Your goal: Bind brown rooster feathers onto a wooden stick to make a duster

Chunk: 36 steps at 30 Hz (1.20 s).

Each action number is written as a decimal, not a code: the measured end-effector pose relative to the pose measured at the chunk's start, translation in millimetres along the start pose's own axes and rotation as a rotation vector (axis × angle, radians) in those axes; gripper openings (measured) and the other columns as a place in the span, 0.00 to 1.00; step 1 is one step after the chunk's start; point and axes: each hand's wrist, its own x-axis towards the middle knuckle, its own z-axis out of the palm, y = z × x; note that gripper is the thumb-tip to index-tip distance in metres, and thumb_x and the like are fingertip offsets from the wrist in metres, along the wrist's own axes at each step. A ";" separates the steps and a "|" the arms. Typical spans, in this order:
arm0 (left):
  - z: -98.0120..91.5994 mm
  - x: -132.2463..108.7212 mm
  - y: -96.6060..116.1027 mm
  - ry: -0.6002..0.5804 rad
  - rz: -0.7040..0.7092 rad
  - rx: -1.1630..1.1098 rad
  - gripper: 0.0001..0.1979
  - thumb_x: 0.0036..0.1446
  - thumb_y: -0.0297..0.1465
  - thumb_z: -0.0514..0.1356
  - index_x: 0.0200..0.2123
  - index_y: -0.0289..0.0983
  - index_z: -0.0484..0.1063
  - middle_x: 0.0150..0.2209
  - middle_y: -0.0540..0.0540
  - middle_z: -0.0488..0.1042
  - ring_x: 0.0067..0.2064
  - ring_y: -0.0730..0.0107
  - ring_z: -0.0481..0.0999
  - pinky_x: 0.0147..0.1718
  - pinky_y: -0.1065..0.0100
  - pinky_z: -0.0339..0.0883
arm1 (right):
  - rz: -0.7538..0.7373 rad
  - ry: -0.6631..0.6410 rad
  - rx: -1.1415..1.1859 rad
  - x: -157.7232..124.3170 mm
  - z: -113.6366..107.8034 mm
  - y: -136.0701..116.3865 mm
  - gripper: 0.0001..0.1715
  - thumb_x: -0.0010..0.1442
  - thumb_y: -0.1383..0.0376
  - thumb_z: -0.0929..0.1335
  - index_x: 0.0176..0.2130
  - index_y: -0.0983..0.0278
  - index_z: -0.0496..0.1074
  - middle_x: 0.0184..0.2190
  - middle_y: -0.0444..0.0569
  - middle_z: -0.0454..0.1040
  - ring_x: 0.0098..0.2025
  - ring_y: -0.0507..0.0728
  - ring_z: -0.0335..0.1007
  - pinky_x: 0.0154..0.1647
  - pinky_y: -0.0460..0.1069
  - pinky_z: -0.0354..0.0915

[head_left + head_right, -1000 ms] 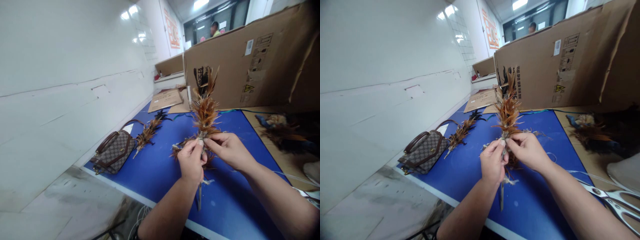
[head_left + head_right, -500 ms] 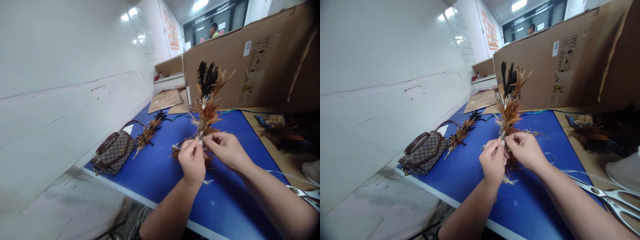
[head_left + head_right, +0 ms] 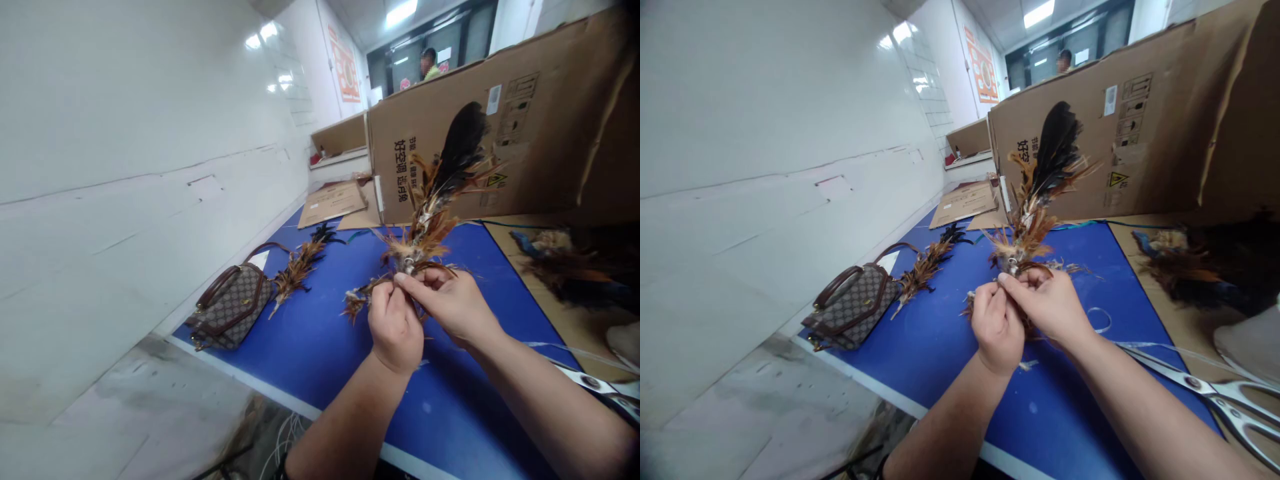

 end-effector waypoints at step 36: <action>-2.3 12.9 -0.3 -0.108 -0.372 -0.219 0.13 0.67 0.29 0.57 0.33 0.34 0.81 0.31 0.43 0.75 0.36 0.68 0.74 0.41 0.65 0.70 | -0.141 -0.062 -0.366 6.9 1.0 2.4 0.30 0.61 0.48 0.67 0.18 0.63 0.63 0.15 0.42 0.59 0.21 0.50 0.52 0.21 0.47 0.49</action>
